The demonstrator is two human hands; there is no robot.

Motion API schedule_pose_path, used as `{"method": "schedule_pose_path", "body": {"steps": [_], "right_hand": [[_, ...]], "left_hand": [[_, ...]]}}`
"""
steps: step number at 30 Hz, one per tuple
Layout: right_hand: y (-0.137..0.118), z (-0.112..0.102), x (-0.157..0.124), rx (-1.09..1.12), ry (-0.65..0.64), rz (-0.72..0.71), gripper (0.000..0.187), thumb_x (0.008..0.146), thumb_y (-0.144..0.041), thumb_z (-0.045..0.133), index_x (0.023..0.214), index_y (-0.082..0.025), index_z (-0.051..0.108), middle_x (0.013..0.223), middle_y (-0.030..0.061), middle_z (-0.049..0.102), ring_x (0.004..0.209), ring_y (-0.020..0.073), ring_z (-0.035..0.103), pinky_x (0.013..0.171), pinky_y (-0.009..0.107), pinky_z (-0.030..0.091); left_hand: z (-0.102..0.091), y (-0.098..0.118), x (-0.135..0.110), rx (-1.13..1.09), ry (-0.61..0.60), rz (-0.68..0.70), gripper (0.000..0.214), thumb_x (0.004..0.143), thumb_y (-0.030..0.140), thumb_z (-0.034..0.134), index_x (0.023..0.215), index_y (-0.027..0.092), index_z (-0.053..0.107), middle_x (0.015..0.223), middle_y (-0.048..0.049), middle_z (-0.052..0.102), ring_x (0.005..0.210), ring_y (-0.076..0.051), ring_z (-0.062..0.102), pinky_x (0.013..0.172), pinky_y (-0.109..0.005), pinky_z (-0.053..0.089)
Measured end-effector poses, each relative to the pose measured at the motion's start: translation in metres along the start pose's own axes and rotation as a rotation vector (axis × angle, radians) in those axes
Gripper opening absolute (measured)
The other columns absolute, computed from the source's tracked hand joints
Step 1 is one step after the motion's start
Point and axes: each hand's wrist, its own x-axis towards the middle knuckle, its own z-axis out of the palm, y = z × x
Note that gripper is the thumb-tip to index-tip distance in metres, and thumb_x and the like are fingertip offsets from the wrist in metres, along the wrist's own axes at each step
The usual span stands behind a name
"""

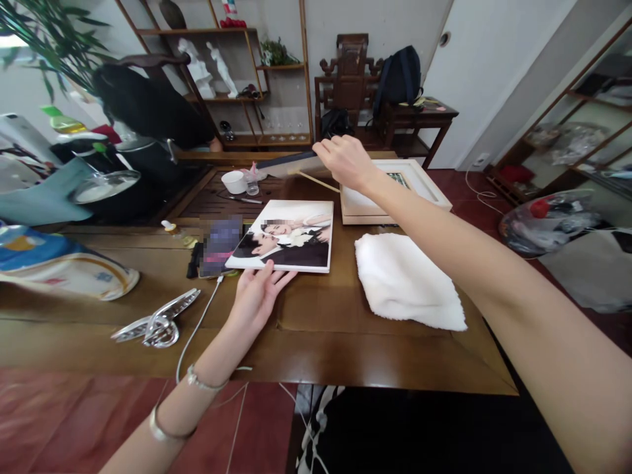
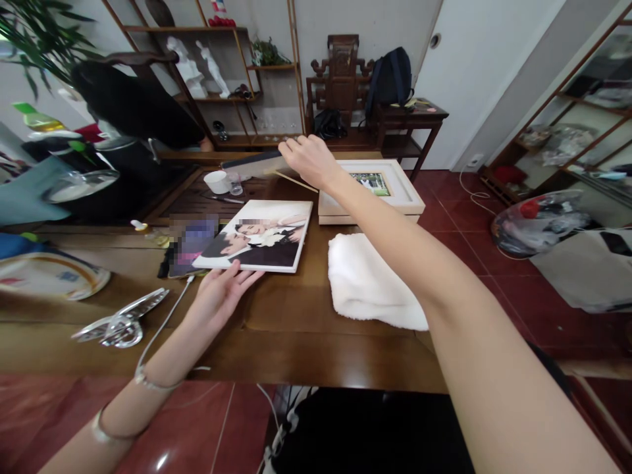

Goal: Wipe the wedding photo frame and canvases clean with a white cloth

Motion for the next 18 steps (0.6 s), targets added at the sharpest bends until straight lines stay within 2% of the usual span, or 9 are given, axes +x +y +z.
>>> {"method": "schedule_pose_path", "body": {"steps": [3,6,9,12,16,18], "right_hand": [[0.008,-0.014,-0.012,0.053,0.116,0.081,0.042,0.102,-0.012,0.016,0.123,-0.005,0.051,0.114,0.0155,0.062,0.112,0.0281,0.057,0.092,0.042,0.042],[0.013,-0.029,-0.030,0.088,0.267,0.184,0.034,0.100,-0.015,0.027,0.123,-0.013,0.052,0.112,0.0128,0.064,0.109,0.0269,0.060,0.092,0.042,0.044],[0.015,-0.052,-0.052,0.077,0.455,0.224,0.031,0.098,-0.018,0.034,0.122,-0.019,0.054,0.114,0.0112,0.067,0.108,0.0254,0.062,0.090,0.040,0.047],[0.013,-0.086,-0.076,0.051,0.615,0.227,0.029,0.097,-0.018,0.042,0.121,-0.014,0.056,0.116,0.0114,0.069,0.108,0.0228,0.064,0.088,0.036,0.049],[0.008,-0.130,-0.118,-0.028,0.678,0.289,0.027,0.090,-0.015,0.056,0.115,-0.009,0.062,0.106,0.0097,0.071,0.096,0.0213,0.066,0.081,0.032,0.048],[0.007,-0.147,-0.144,0.063,0.720,0.300,0.029,0.089,-0.016,0.059,0.117,-0.008,0.063,0.106,0.0089,0.069,0.098,0.0225,0.065,0.083,0.034,0.045]], "left_hand": [[0.009,-0.002,0.015,-0.031,0.056,-0.065,0.024,0.089,-0.005,0.054,0.101,0.014,0.061,0.104,-0.0092,0.074,0.098,-0.023,0.073,0.099,-0.058,0.051],[0.017,-0.001,0.031,-0.024,0.134,-0.125,0.028,0.092,-0.006,0.047,0.107,0.014,0.060,0.106,-0.0104,0.073,0.102,-0.024,0.072,0.097,-0.058,0.052],[0.026,0.002,0.048,-0.040,0.147,-0.162,0.029,0.093,-0.005,0.045,0.108,0.014,0.060,0.109,-0.0097,0.072,0.107,-0.025,0.070,0.096,-0.055,0.054],[0.039,0.004,0.064,-0.084,0.115,-0.204,0.034,0.091,-0.008,0.043,0.109,0.015,0.060,0.115,-0.0110,0.069,0.114,-0.026,0.066,0.095,-0.053,0.054],[0.056,0.002,0.082,-0.095,0.125,-0.233,0.042,0.088,-0.012,0.042,0.113,0.016,0.060,0.120,-0.0117,0.067,0.121,-0.027,0.062,0.097,-0.053,0.052],[0.062,-0.003,0.092,-0.094,0.148,-0.250,0.043,0.089,-0.011,0.041,0.117,0.016,0.058,0.122,-0.0121,0.065,0.122,-0.026,0.061,0.097,-0.053,0.052]]}}
